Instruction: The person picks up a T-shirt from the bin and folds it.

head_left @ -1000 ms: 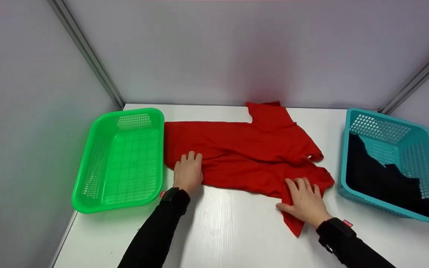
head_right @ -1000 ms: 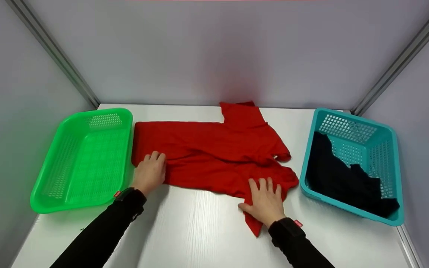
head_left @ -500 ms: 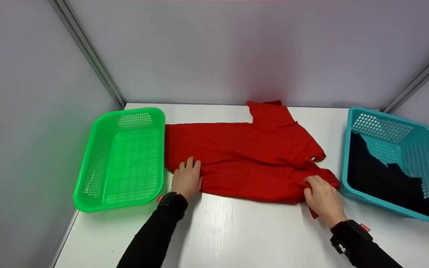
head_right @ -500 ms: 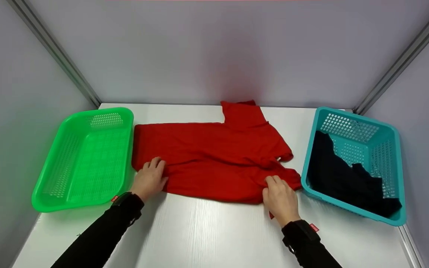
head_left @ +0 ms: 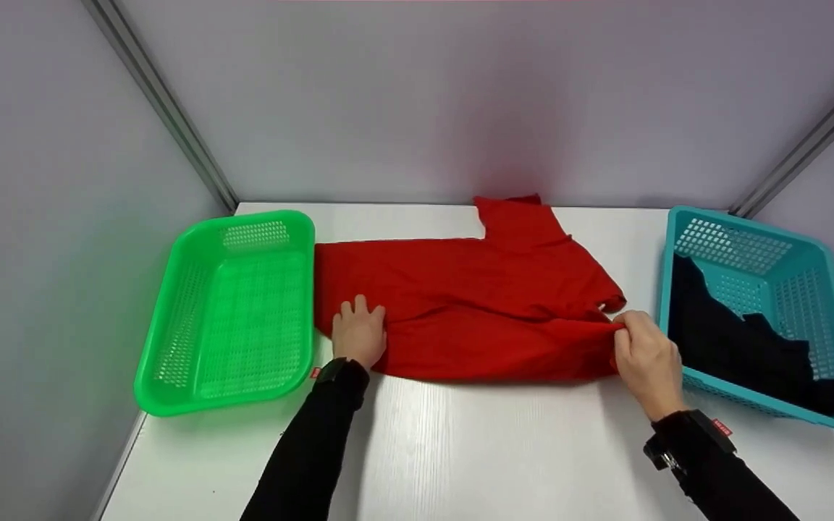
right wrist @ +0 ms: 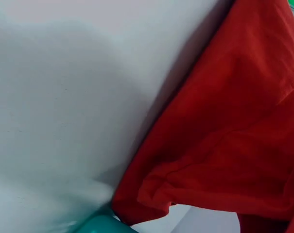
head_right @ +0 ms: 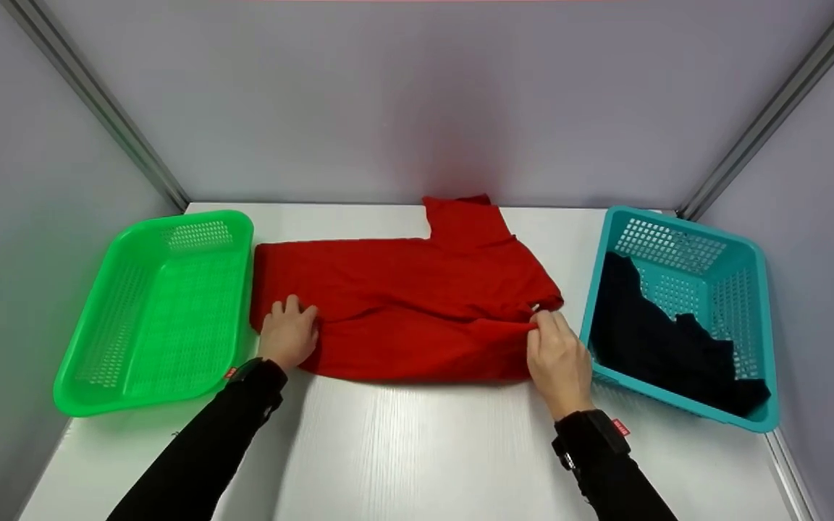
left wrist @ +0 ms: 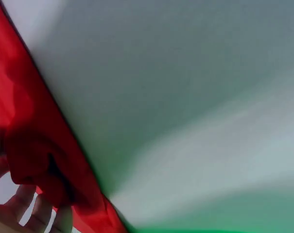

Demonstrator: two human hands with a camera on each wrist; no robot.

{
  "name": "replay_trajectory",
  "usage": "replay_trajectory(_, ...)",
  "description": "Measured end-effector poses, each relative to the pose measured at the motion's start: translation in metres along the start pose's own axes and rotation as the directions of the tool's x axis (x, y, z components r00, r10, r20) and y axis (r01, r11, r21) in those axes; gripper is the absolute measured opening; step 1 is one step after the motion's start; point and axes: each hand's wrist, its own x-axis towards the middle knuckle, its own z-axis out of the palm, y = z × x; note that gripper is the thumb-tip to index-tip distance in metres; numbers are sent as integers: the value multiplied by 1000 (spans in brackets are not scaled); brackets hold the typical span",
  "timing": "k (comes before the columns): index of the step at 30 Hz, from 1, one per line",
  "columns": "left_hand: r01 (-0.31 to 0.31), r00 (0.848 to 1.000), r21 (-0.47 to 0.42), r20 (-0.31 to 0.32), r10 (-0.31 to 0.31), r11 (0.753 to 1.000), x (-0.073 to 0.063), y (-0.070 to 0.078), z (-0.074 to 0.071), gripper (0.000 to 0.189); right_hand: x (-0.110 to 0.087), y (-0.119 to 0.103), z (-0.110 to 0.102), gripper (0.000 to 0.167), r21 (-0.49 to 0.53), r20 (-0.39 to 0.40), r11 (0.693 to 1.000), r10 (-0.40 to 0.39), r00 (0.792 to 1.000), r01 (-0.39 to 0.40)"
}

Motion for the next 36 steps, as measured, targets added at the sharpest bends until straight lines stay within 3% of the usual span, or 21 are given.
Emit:
replay_trajectory(4,9,1000,-48,-24,-10,999,0,-4,1,20,2,1,1,21,23,-10,1000,2,1000,-2)
replay_trajectory(9,44,995,-51,86,-40,998,0,-4,-5,41,0,5,2,17,25,53,1000,-3,999,2)
replay_trajectory(14,8,988,-13,156,-6,1000,2,-4,-13,25,6,6,4,15,43,149,999,-16,989,9)
replay_trajectory(17,-5,993,-41,116,10,999,2,-4,-12,20,13,7,4,14,68,217,998,-11,976,-4)
replay_trajectory(21,-19,1000,-112,-11,18,994,4,0,-17,19,18,6,2,10,65,286,998,4,958,-24)
replay_trajectory(24,-23,996,-179,-94,6,984,10,6,-32,14,23,4,-2,11,34,300,999,17,954,-28)
replay_trajectory(30,5,990,-306,-134,-48,952,10,13,-62,15,26,4,-10,9,-74,263,995,82,961,-64)
replay_trajectory(33,-43,992,-300,-127,5,953,2,8,-70,32,24,5,-13,11,-111,229,990,112,967,-88)
replay_trajectory(36,-139,987,-224,-115,116,965,-12,2,-73,48,22,6,-14,14,-95,188,989,130,974,-114)
